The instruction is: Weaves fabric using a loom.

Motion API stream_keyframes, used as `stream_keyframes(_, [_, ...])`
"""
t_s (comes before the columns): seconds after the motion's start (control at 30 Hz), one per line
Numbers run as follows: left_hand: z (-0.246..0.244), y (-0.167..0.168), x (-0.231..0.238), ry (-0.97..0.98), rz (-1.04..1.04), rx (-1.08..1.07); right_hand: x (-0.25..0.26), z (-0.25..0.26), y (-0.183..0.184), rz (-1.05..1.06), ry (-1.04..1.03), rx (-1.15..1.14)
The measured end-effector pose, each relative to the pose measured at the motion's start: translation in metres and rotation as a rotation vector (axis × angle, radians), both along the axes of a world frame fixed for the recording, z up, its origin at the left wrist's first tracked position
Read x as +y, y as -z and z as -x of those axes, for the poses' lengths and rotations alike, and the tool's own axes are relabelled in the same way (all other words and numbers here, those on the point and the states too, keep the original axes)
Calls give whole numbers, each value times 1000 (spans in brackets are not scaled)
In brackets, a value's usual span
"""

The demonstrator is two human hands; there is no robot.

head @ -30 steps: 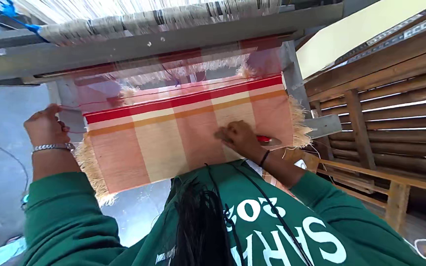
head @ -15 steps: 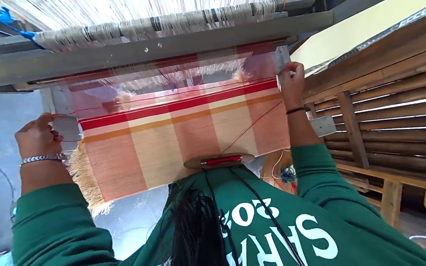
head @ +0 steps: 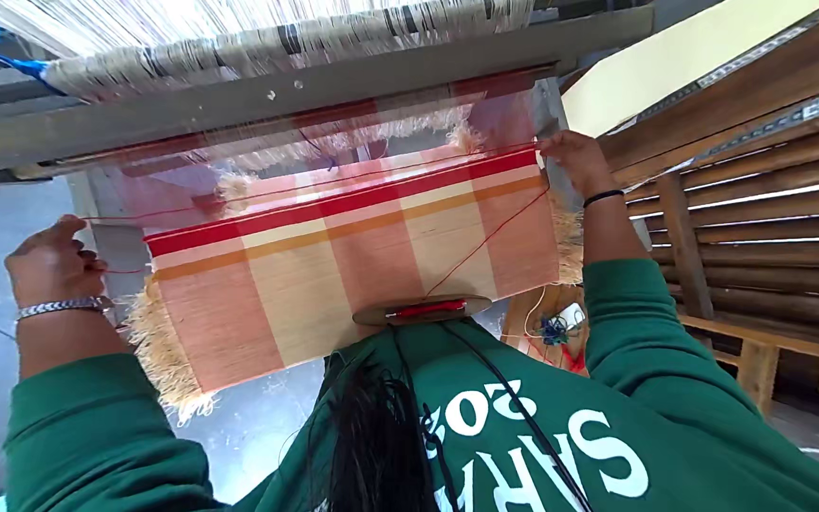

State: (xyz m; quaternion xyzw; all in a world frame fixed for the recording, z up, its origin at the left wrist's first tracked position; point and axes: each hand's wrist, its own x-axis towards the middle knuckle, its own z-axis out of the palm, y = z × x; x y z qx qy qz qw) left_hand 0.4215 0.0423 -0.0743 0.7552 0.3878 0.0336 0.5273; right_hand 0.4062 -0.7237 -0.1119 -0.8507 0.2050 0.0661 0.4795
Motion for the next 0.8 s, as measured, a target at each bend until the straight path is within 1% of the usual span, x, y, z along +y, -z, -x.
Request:
stream_keyframes(0.07, [-2, 1, 2, 4, 13, -14, -3, 6, 2, -98, 179, -12])
stream_keyframes(0.13, [-3, 0, -1, -3, 38, -34, -9, 14, 9, -137, 444, 12])
stream_keyframes(0.17, [-2, 0, -4, 4, 47, -39, -13, 19, 18, -106, 556, 55])
stream_keyframes(0.2, [-1, 1, -6, 20, 54, -40, -18, 23, 29, -24, 614, 128])
stream_keyframes(0.23, [0, 2, -8, 41, 60, -38, -20, 28, 38, 111, 596, 228])
stream_keyframes(0.27, [0, 3, -10, 64, 66, -34, -20, 33, 41, 236, 508, 331])
stream_keyframes(0.3, [-1, 4, -12, 77, 70, -33, -17, 34, 38, 316, 402, 376])
stream_keyframes(0.33, [-1, 5, -13, 82, 71, -35, -13, 33, 36, 361, 329, 332])
stream_keyframes(0.37, [-1, 6, -15, 87, 69, -34, -10, 29, 33, 359, 277, 253])
stream_keyframes(0.4, [0, 6, -16, 85, 66, -31, -7, 23, 29, 311, 231, 155])
stream_keyframes(0.47, [-1, 5, -17, 72, 55, -24, 0, 12, 22, 123, 133, 9])
stream_keyframes(0.53, [-3, 4, -18, 68, 51, -23, 5, 1, 16, -67, 39, -32])
stream_keyframes(0.57, [-3, 3, -18, 71, 53, -24, 8, -3, 12, -109, 0, -8])
stream_keyframes(0.67, [-3, 2, -18, 71, 60, -33, 14, -9, 8, -133, -2, 41])
stream_keyframes(0.8, [0, 2, -15, 60, 62, -32, 5, -10, 15, -104, 13, 42])
